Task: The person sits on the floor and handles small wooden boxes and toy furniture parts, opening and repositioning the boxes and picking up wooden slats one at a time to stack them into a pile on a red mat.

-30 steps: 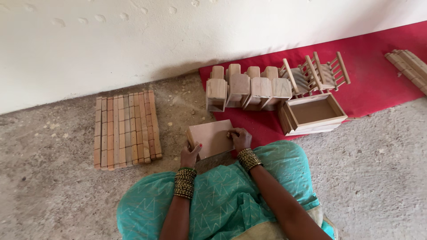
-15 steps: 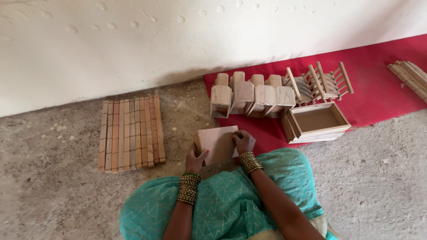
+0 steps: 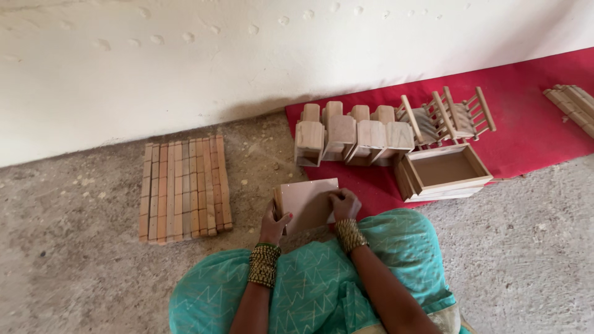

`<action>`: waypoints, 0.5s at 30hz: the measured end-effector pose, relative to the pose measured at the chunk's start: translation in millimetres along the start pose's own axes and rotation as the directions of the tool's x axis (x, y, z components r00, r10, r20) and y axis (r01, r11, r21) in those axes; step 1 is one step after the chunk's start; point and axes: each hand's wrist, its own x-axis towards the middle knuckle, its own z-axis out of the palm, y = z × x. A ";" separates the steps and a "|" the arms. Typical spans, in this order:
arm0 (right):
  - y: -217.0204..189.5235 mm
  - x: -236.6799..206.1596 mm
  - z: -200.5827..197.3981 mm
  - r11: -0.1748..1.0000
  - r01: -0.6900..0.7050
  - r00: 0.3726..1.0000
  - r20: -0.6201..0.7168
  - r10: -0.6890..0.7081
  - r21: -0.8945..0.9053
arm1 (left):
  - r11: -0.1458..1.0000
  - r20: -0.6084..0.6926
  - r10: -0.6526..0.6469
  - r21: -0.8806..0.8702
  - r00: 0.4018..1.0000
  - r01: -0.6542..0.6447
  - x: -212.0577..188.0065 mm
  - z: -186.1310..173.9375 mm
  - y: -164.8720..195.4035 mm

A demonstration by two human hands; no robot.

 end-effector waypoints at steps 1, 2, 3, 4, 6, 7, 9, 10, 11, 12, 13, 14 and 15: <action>-2.0 9.3 -0.1 0.999 0.045 0.998 -0.047 -0.046 -0.013 | 0.999 0.022 0.040 0.030 0.999 -0.040 -1.5 0.8 2.1; -3.8 13.9 0.0 0.996 0.088 0.992 -0.093 -0.091 -0.030 | 0.995 0.045 0.077 0.060 0.996 -0.080 -2.6 1.4 4.2; -9.6 12.8 5.4 0.983 0.184 0.978 -0.105 -0.182 0.015 | 0.989 0.067 0.114 0.087 0.991 -0.120 -2.9 1.8 6.2; -17.5 6.8 13.2 0.958 0.279 0.955 -0.119 -0.271 0.058 | 0.990 0.070 0.073 0.117 0.995 -0.081 -2.9 2.4 7.4; -30.0 -19.6 19.1 0.923 0.361 0.932 -0.032 -0.360 0.131 | 0.984 0.069 -0.012 0.177 0.998 -0.001 -1.9 2.1 7.9; -34.1 -38.0 19.9 0.902 0.397 0.914 0.010 -0.405 0.170 | 0.976 0.051 0.040 0.213 0.998 -0.050 -1.2 3.0 6.5; -37.6 -59.8 20.5 0.850 0.461 0.866 0.084 -0.494 0.254 | 0.946 0.024 0.148 0.289 0.989 -0.149 1.6 4.4 1.9; -35.4 -62.0 18.1 0.903 0.361 0.921 0.063 -0.384 0.233 | 0.974 0.007 0.123 0.189 0.992 -0.122 2.6 4.6 -1.3; -30.6 -57.3 13.5 0.943 0.256 0.962 0.040 -0.271 0.214 | 0.992 -0.007 0.097 0.086 0.995 -0.096 3.5 5.7 -4.7; -24.6 -48.8 7.8 0.969 0.149 0.988 0.014 -0.155 0.196 | 0.997 -0.017 0.071 -0.020 0.997 -0.071 4.8 6.7 -7.6; -17.8 -33.6 1.0 0.971 0.146 0.989 -0.068 -0.135 0.190 | 0.997 -0.010 0.069 -0.022 0.998 -0.069 5.0 6.3 -10.3; -11.7 -17.3 -4.8 0.973 0.139 0.982 -0.150 -0.112 0.184 | 0.998 0.000 0.065 -0.022 0.998 -0.065 4.9 6.4 -12.4; -7.4 -5.8 -9.3 0.982 0.101 0.989 -0.126 -0.081 0.161 | 0.998 0.010 0.066 -0.021 0.998 -0.066 5.1 6.6 -12.1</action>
